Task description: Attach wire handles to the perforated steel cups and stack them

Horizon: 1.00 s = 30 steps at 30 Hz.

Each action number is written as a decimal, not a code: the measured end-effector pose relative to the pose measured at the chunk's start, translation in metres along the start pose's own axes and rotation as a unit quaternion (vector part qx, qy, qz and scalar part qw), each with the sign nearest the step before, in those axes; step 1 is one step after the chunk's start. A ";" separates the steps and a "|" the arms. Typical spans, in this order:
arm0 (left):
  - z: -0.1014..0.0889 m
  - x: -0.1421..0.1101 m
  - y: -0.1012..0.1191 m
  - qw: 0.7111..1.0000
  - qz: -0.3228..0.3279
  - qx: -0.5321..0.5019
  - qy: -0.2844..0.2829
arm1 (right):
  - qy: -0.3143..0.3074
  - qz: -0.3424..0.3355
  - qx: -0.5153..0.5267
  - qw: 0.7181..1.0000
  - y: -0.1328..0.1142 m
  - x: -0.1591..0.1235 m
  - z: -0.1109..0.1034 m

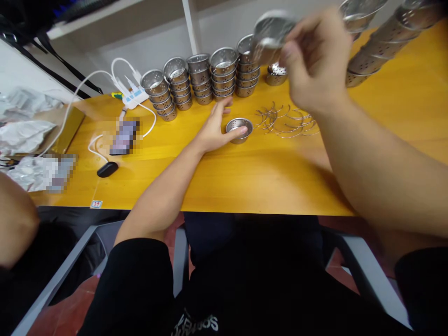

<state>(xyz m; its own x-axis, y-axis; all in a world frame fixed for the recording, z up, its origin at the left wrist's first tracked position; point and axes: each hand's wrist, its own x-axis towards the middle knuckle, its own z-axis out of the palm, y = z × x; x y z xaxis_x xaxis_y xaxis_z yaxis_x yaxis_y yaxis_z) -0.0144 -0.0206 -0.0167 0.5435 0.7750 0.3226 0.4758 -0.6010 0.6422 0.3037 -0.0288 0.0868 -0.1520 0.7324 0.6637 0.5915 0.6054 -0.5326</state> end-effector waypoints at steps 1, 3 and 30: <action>0.001 0.002 -0.002 1.000 0.004 0.000 0.022 | 0.016 -0.037 0.025 0.999 -0.013 -0.007 0.001; 0.001 0.004 -0.002 0.998 0.012 -0.005 0.056 | -0.061 -0.025 0.046 0.997 -0.035 -0.022 0.006; -0.004 0.003 0.010 0.995 -0.033 -0.029 0.084 | -0.239 0.241 -0.361 0.869 0.006 0.016 -0.008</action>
<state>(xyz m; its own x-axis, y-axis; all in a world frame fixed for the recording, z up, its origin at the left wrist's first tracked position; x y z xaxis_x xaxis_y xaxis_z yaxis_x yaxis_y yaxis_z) -0.0106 -0.0238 -0.0070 0.3859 0.8377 0.3865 0.4630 -0.5382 0.7043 0.3109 -0.0163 0.0984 0.0423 0.9967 0.0693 0.9938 -0.0349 -0.1056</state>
